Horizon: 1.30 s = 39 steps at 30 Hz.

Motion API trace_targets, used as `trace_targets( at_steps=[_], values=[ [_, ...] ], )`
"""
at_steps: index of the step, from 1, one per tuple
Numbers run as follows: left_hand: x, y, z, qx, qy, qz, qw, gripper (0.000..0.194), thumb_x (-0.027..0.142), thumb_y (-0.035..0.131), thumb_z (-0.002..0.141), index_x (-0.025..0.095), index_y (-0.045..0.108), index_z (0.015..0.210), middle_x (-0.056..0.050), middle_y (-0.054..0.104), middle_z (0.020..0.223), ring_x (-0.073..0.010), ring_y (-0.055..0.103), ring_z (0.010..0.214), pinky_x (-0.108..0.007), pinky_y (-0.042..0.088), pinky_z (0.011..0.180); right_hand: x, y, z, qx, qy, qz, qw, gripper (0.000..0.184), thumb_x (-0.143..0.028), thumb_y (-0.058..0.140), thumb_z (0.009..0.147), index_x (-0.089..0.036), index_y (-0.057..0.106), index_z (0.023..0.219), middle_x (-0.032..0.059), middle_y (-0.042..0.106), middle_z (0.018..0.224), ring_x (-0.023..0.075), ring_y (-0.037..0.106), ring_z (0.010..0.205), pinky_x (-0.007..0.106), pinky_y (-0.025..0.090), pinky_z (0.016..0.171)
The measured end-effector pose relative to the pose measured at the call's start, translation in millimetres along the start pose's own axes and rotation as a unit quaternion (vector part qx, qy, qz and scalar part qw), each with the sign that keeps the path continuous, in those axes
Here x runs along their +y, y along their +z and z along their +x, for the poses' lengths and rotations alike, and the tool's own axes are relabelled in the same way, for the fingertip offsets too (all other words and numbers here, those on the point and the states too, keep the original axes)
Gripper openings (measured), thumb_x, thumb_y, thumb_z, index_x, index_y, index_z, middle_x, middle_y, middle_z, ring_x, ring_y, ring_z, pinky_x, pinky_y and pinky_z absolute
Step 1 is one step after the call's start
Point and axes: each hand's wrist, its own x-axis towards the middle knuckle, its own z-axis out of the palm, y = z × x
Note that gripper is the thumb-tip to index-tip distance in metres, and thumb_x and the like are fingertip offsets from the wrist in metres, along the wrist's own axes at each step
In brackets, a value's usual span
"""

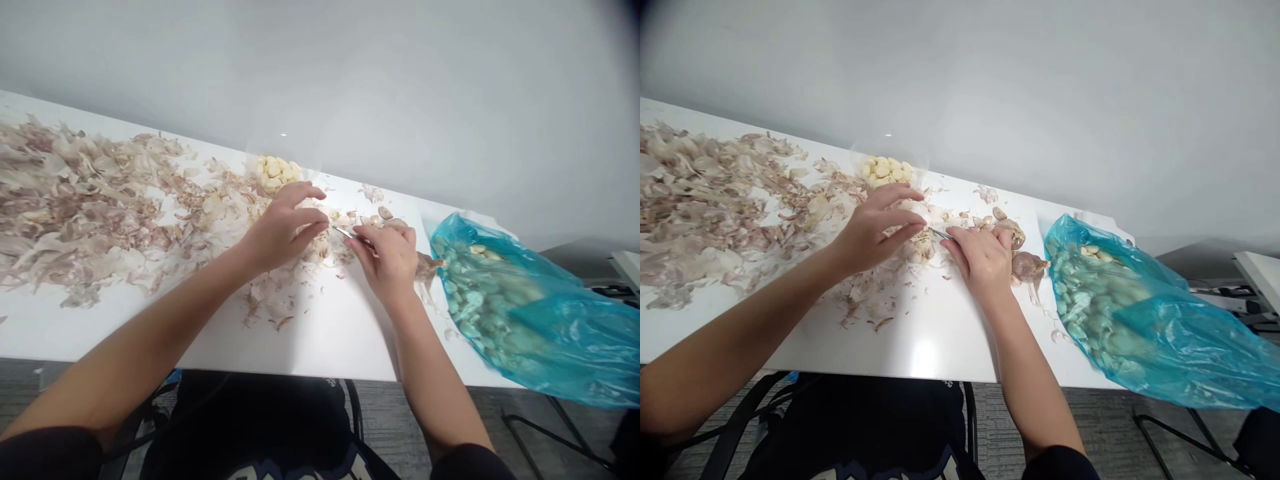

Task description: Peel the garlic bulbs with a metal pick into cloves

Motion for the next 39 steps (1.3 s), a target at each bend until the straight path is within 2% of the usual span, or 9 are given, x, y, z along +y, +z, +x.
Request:
trace_targets(
  at_steps=[6,10,14,19,24,27,31,34,39],
  values=[
    [-18.0,-7.8,-0.1,0.004,-0.076,0.082,0.994,0.028,0.022,0.048,0.094,0.018,0.074,0.103,-0.012,0.064,0.125,-0.0269,0.057,0.123,-0.048,0.042,0.108,10.7,0.8,-2.0,-0.085,-0.006,0.028,0.996,0.015,-0.028,0.054,0.096,-0.019,0.066,0.097,0.0008,0.073,0.082,0.0114,0.065,0.074,0.028,0.038,0.074],
    [-19.6,-11.8,-0.8,-0.005,-0.061,0.083,0.995,0.016,0.026,0.065,0.085,0.017,0.074,0.076,-0.01,0.067,0.122,-0.028,0.059,0.119,-0.048,0.045,0.108,11.0,1.4,-3.2,-0.144,0.01,0.094,0.985,0.019,-0.028,0.05,0.098,-0.019,0.066,0.095,0.0015,0.073,0.084,0.011,0.065,0.074,0.026,0.042,0.07],
    [-11.3,-14.1,0.2,-0.007,-0.048,0.094,0.994,0.023,0.03,0.062,0.089,0.017,0.072,0.073,-0.01,0.066,0.124,-0.0294,0.055,0.125,-0.055,0.035,0.115,10.0,0.2,-3.6,-0.147,0.019,0.137,0.979,0.017,-0.029,0.053,0.096,-0.019,0.066,0.095,0.0023,0.073,0.086,0.0116,0.066,0.078,0.024,0.046,0.072],
    [-11.7,-15.3,-1.1,-0.021,-0.067,0.078,0.994,0.019,0.015,0.057,0.086,0.018,0.07,0.072,-0.005,0.064,0.125,-0.0268,0.051,0.13,-0.061,0.023,0.121,9.2,0.3,-3.9,-0.16,0.015,0.132,0.978,0.017,-0.03,0.055,0.095,-0.018,0.066,0.094,0.0024,0.073,0.084,0.0121,0.065,0.075,0.026,0.044,0.072],
    [-13.3,-17.8,-1.0,-0.01,-0.074,0.064,0.995,0.024,0.022,0.071,0.078,0.018,0.059,0.058,-0.004,0.067,0.117,-0.0258,0.056,0.121,-0.058,0.02,0.123,8.9,2.7,-5.2,-0.157,0.024,0.086,0.984,0.021,-0.033,0.052,0.097,-0.019,0.067,0.092,0.0007,0.073,0.082,0.0111,0.063,0.073,0.027,0.036,0.072],
    [-9.6,-18.1,0.1,0.006,-0.062,0.077,0.995,0.019,0.028,0.067,0.083,0.018,0.063,0.067,-0.004,0.069,0.113,-0.024,0.06,0.114,-0.057,0.025,0.12,9.9,4.3,-5.9,-0.138,0.034,0.053,0.988,0.021,-0.033,0.052,0.097,-0.02,0.068,0.093,-0.0006,0.072,0.082,0.0108,0.062,0.073,0.029,0.032,0.075],
    [-2.0,-17.8,0.9,-0.058,-0.021,0.044,0.997,0.017,0.034,0.065,0.081,0.018,0.069,0.087,-0.009,0.07,0.11,-0.0245,0.065,0.102,-0.042,0.05,0.093,9.9,8.1,-6.0,-0.122,0.026,0.023,0.992,0.02,-0.035,0.053,0.097,-0.022,0.068,0.093,-0.0024,0.071,0.08,0.0105,0.062,0.076,0.03,0.028,0.077],
    [2.6,-16.2,0.9,-0.099,-0.018,0.059,0.993,0.022,0.038,0.067,0.079,0.016,0.068,0.081,-0.011,0.07,0.1,-0.0241,0.065,0.088,-0.036,0.05,0.074,8.5,12.0,-6.0,-0.12,0.023,0.016,0.992,0.019,-0.035,0.054,0.097,-0.023,0.068,0.093,-0.0036,0.07,0.08,0.0104,0.062,0.078,0.03,0.028,0.078],
    [0.5,-12.1,1.0,-0.102,-0.033,0.038,0.994,0.019,0.026,0.054,0.089,0.015,0.067,0.079,-0.011,0.067,0.102,-0.0216,0.063,0.09,-0.036,0.048,0.08,9.3,15.3,-6.4,-0.117,0.043,0.014,0.992,0.02,-0.032,0.051,0.098,-0.022,0.067,0.094,-0.0033,0.069,0.08,0.0102,0.061,0.077,0.03,0.028,0.076]
  ],
)
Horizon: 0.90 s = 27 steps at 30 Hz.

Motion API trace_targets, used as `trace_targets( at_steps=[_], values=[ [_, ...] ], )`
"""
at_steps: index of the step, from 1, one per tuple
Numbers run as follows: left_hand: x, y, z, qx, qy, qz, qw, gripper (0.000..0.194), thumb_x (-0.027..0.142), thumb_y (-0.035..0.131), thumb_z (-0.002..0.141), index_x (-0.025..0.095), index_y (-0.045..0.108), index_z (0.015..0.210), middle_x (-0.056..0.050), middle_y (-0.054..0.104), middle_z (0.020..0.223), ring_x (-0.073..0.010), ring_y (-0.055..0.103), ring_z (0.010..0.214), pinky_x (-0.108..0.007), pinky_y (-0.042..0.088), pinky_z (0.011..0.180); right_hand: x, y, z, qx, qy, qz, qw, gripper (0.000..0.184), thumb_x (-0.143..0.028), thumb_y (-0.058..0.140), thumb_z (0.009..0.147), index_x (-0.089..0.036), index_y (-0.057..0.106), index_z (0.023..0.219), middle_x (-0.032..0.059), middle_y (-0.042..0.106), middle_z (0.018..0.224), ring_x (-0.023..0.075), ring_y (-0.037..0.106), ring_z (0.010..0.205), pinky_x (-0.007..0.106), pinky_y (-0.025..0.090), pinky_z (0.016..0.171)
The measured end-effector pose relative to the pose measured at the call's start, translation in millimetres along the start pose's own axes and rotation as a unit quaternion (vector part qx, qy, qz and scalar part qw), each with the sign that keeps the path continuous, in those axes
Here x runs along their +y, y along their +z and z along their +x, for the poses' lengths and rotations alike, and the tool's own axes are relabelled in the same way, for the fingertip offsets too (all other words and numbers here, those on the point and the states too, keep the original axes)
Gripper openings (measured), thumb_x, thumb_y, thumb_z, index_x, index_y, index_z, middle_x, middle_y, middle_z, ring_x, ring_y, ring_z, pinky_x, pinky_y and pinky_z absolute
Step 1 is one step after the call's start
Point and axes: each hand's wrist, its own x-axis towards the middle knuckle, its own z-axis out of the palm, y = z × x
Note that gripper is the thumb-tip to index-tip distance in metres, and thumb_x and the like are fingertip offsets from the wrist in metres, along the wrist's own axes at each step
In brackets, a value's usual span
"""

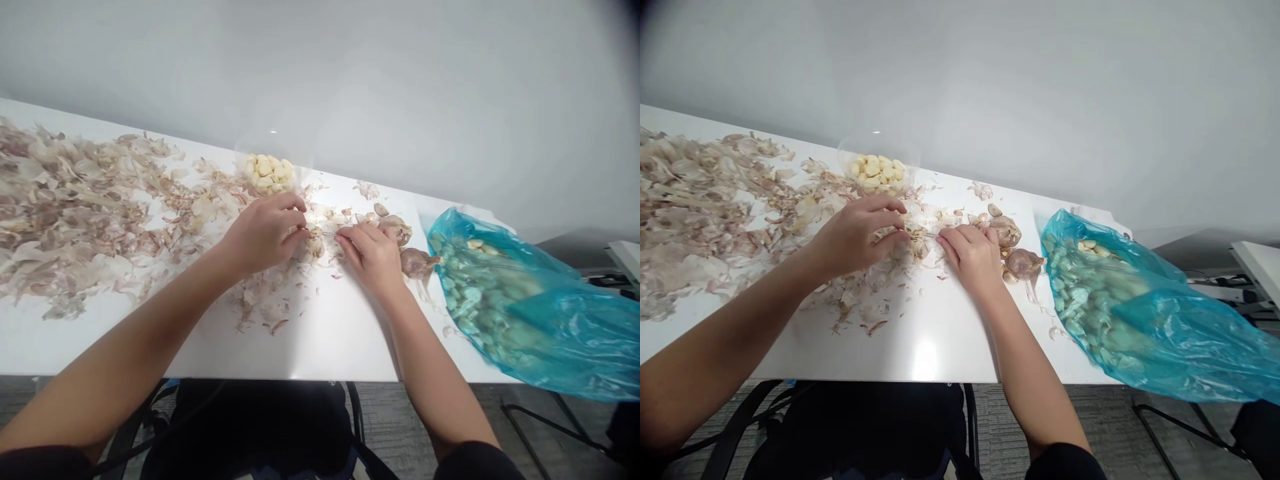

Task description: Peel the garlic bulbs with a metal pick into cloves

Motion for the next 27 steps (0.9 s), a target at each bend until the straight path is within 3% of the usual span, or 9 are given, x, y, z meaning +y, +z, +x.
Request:
trace_targets(
  at_steps=[4,12,19,27],
  values=[
    [-3.9,0.7,1.2,-0.001,-0.033,-0.068,0.997,0.017,0.024,0.053,0.089,0.016,0.066,0.081,-0.008,0.065,0.094,-0.019,0.06,0.088,-0.032,0.047,0.081,2.3,0.4,-0.5,-0.012,0.029,0.025,0.999,0.019,-0.031,0.051,0.098,-0.021,0.067,0.096,-0.0024,0.07,0.082,0.0105,0.061,0.078,0.03,0.029,0.076],
    [-1.4,-4.5,2.6,-0.04,-0.081,-0.148,0.985,0.017,0.026,0.053,0.092,0.018,0.067,0.087,-0.003,0.063,0.087,-0.015,0.056,0.083,-0.027,0.043,0.074,-0.6,1.0,-1.8,-0.02,0.015,0.045,0.999,0.02,-0.031,0.049,0.098,-0.02,0.066,0.1,0.0003,0.072,0.087,0.0126,0.063,0.08,0.03,0.034,0.076],
    [-0.9,-3.3,3.5,-0.047,-0.121,-0.148,0.98,0.014,0.025,0.056,0.091,0.017,0.067,0.088,-0.001,0.065,0.087,-0.0126,0.057,0.081,-0.025,0.042,0.071,-6.0,-4.0,0.4,-0.023,-0.003,0.055,0.998,0.023,-0.031,0.049,0.098,-0.018,0.068,0.099,0.0024,0.068,0.079,0.0133,0.061,0.074,0.029,0.036,0.069],
    [2.4,-4.1,3.0,-0.054,-0.123,-0.171,0.976,0.015,0.022,0.056,0.09,0.018,0.07,0.093,0.0,0.069,0.087,-0.0117,0.06,0.079,-0.024,0.044,0.071,-7.4,-0.9,2.4,-0.103,0.029,0.172,0.979,0.026,-0.036,0.049,0.098,-0.022,0.071,0.096,0.0012,0.072,0.085,0.0125,0.063,0.079,0.03,0.035,0.074]
  ],
)
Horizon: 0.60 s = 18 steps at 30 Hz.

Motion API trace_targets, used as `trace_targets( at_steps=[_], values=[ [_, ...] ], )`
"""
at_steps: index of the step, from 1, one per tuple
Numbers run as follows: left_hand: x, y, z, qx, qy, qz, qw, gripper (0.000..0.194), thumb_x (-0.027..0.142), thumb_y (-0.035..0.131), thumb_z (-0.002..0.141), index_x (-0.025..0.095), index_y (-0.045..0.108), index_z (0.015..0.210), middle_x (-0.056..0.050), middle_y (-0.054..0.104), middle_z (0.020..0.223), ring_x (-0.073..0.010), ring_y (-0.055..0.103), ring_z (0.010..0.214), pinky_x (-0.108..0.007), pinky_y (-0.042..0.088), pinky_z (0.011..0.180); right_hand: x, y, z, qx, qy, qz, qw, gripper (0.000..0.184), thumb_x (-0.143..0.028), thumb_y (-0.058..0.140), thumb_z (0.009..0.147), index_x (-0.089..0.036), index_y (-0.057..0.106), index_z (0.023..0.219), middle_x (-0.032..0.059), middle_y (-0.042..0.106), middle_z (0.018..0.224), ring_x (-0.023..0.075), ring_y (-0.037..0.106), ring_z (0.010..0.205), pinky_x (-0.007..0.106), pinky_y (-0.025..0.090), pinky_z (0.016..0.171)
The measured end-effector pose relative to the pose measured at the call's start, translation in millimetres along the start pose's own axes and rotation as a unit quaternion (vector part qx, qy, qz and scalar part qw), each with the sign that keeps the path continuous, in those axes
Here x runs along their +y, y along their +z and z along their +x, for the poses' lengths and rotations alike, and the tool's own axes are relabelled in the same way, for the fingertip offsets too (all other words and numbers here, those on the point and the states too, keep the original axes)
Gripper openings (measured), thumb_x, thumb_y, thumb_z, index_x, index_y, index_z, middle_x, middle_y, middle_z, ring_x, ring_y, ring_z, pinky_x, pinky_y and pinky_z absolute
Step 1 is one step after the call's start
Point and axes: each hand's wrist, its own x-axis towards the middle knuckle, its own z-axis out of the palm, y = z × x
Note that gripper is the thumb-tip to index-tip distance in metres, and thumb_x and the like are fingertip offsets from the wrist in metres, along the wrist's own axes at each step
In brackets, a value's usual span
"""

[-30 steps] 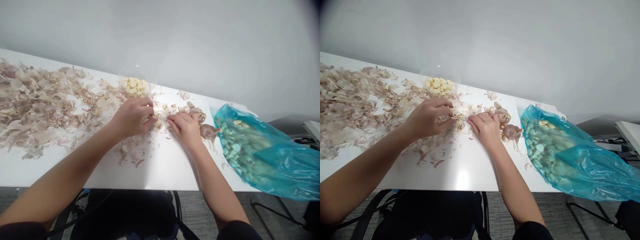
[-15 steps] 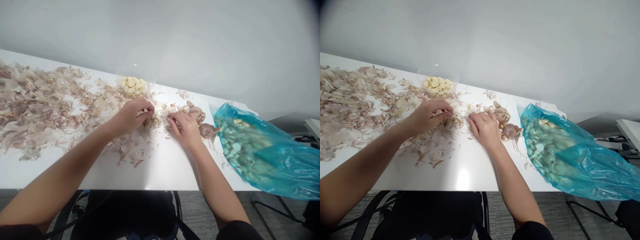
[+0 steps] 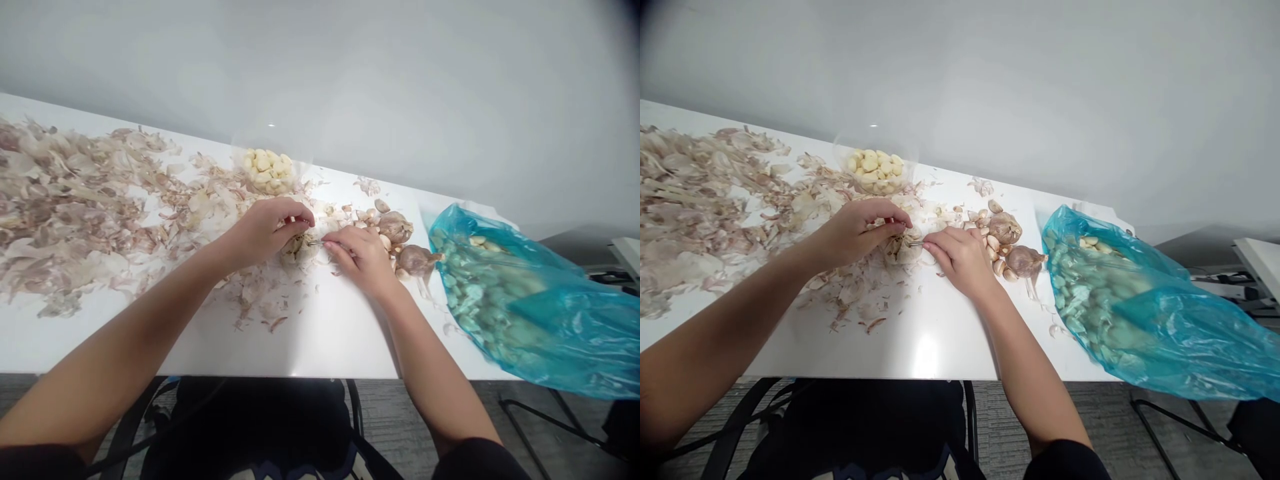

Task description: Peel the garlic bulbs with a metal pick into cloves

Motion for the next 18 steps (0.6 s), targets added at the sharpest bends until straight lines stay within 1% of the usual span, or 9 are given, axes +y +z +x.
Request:
trace_targets(
  at_steps=[6,13,18],
  values=[
    [0.4,0.0,1.1,-0.002,-0.006,-0.011,1.0,0.015,0.02,0.057,0.088,0.018,0.072,0.092,-0.001,0.071,0.088,-0.0122,0.062,0.081,-0.025,0.045,0.073,-4.4,4.9,4.3,0.016,0.019,0.038,0.999,0.02,-0.033,0.055,0.095,-0.02,0.069,0.101,0.0021,0.075,0.092,0.0148,0.067,0.085,0.031,0.04,0.078],
    [1.0,-1.6,1.7,-0.006,-0.014,-0.013,1.0,0.016,0.019,0.058,0.088,0.018,0.073,0.093,-0.001,0.071,0.086,-0.012,0.062,0.079,-0.025,0.045,0.071,-6.3,8.8,8.9,0.02,-0.001,0.098,0.995,0.019,-0.031,0.055,0.095,-0.019,0.07,0.093,0.0024,0.074,0.086,0.0123,0.065,0.076,0.028,0.044,0.07],
    [-0.2,-2.7,1.6,0.005,-0.006,-0.005,1.0,0.014,0.022,0.06,0.088,0.019,0.073,0.093,-0.001,0.072,0.088,-0.0123,0.063,0.081,-0.026,0.046,0.073,-7.7,2.0,6.9,0.019,0.005,0.155,0.988,0.016,-0.03,0.058,0.093,-0.019,0.069,0.088,0.0006,0.071,0.08,0.0092,0.06,0.07,0.024,0.043,0.065]
  ],
)
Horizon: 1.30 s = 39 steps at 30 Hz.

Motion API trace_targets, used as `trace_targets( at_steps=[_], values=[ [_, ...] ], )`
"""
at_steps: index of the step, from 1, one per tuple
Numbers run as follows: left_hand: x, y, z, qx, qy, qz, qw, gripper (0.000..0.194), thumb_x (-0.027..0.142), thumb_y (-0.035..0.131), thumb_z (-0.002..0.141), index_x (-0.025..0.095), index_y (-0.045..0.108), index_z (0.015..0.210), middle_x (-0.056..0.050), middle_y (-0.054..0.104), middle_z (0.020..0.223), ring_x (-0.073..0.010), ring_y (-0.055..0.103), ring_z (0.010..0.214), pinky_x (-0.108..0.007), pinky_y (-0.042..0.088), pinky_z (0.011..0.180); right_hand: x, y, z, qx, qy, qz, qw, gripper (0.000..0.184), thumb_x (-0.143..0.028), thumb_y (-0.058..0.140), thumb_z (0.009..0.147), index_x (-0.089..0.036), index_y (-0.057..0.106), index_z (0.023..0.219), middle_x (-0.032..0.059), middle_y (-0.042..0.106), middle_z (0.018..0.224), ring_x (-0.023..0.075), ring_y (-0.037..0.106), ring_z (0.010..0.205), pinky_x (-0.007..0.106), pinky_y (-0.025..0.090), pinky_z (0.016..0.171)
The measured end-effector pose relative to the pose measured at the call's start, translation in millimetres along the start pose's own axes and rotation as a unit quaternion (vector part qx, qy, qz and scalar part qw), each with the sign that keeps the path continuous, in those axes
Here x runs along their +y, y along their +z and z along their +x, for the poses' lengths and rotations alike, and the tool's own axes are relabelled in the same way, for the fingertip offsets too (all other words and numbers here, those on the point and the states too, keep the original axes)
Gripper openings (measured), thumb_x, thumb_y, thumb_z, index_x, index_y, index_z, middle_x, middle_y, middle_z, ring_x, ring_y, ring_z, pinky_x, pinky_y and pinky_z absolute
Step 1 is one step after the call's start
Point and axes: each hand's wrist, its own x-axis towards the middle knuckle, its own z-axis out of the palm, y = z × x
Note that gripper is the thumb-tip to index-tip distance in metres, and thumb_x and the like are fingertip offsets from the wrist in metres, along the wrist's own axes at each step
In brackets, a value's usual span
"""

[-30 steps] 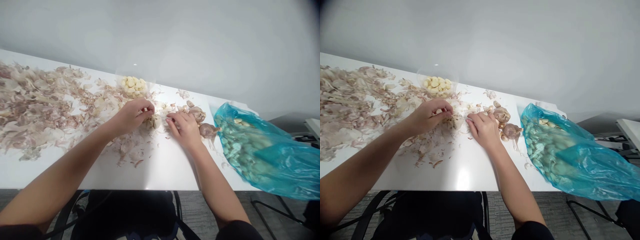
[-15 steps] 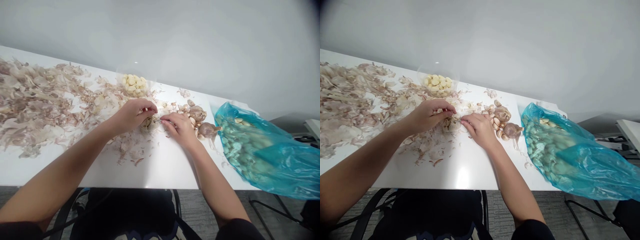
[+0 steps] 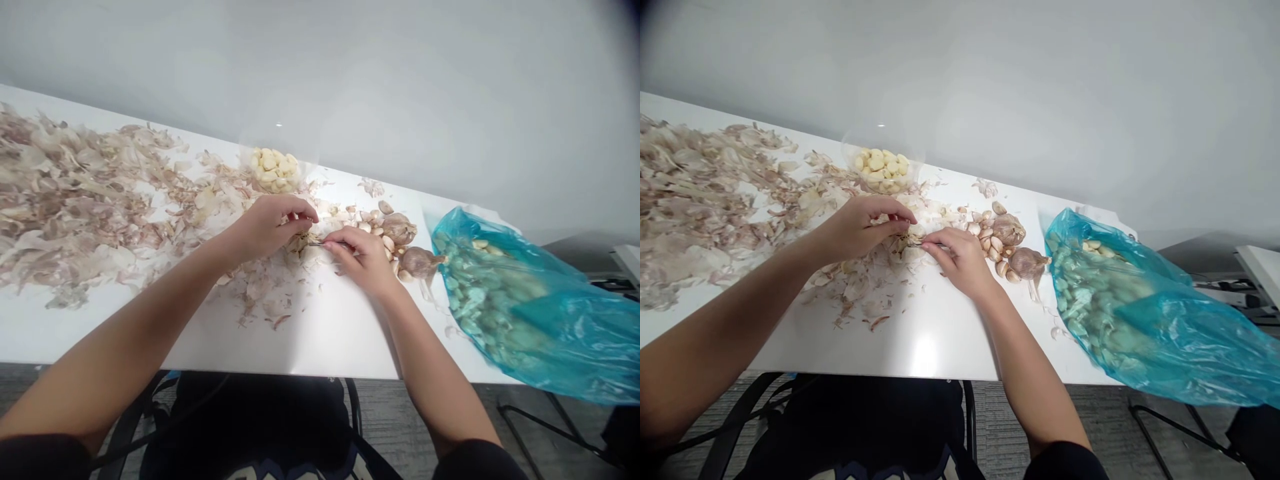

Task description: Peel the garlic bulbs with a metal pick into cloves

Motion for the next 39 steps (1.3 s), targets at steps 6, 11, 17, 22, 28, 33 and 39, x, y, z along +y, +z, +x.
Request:
trace_targets(
  at_steps=[6,11,17,22,28,33,39],
  values=[
    [-3.1,-0.3,0.6,0.024,0.009,-0.009,1.0,0.016,0.024,0.064,0.086,0.016,0.072,0.098,-0.002,0.072,0.085,-0.0116,0.062,0.077,-0.025,0.047,0.07,9.4,-13.6,-7.9,0.089,0.104,0.081,0.987,0.018,-0.035,0.056,0.093,-0.023,0.057,0.107,-0.0017,0.059,0.081,0.0085,0.052,0.068,0.024,0.04,0.062],
    [-5.7,-1.4,0.5,0.046,0.019,-0.008,0.999,0.02,0.027,0.067,0.084,0.016,0.072,0.1,-0.004,0.072,0.088,-0.0122,0.063,0.077,-0.025,0.047,0.069,12.5,-15.6,-6.7,0.086,0.144,-0.002,0.986,0.016,-0.034,0.059,0.089,-0.021,0.053,0.082,-0.0052,0.047,0.066,0.007,0.038,0.055,0.024,0.032,0.057],
    [-6.0,-1.7,0.6,0.042,0.023,-0.007,0.999,0.02,0.028,0.066,0.084,0.015,0.072,0.098,-0.006,0.073,0.092,-0.0135,0.064,0.081,-0.027,0.049,0.073,6.4,-12.7,-2.6,0.107,0.116,-0.053,0.986,0.031,-0.038,0.058,0.089,-0.02,0.048,0.066,-0.003,0.046,0.059,0.01,0.04,0.057,0.027,0.034,0.059],
    [-4.5,-3.6,0.1,0.022,0.018,0.0,1.0,0.017,0.028,0.065,0.084,0.016,0.072,0.094,-0.005,0.073,0.09,-0.0139,0.064,0.081,-0.027,0.049,0.072,5.9,-14.6,-4.2,0.086,0.124,-0.071,0.986,0.034,-0.037,0.04,0.097,-0.021,0.05,0.069,0.0003,0.051,0.064,0.0125,0.046,0.062,0.029,0.035,0.062],
    [-5.2,-5.5,-1.1,-0.014,-0.004,0.006,1.0,0.016,0.022,0.073,0.075,0.017,0.072,0.09,-0.002,0.072,0.085,-0.0141,0.063,0.08,-0.026,0.048,0.072,3.5,-13.3,-9.6,0.006,0.132,0.008,0.991,0.021,-0.022,0.055,0.082,-0.021,0.055,0.102,0.003,0.062,0.099,0.0135,0.056,0.081,0.027,0.042,0.069],
    [-5.1,-6.4,-1.5,-0.027,0.008,-0.006,1.0,0.023,0.023,0.075,0.071,0.016,0.072,0.093,-0.003,0.072,0.088,-0.0144,0.063,0.081,-0.026,0.049,0.072,2.3,-12.0,-8.6,0.013,0.094,-0.023,0.995,0.016,-0.03,0.061,0.084,-0.02,0.055,0.096,0.0029,0.063,0.092,0.0124,0.056,0.076,0.025,0.043,0.064],
    [-7.7,-6.5,-0.8,-0.037,0.018,-0.005,0.999,0.016,0.018,0.071,0.073,0.017,0.073,0.089,-0.003,0.073,0.089,-0.0157,0.065,0.085,-0.027,0.05,0.075,-1.3,-13.1,-6.7,-0.017,0.027,-0.053,0.998,0.012,-0.029,0.058,0.09,-0.019,0.066,0.093,0.0023,0.068,0.08,0.01,0.054,0.063,0.024,0.041,0.057]
  ],
)
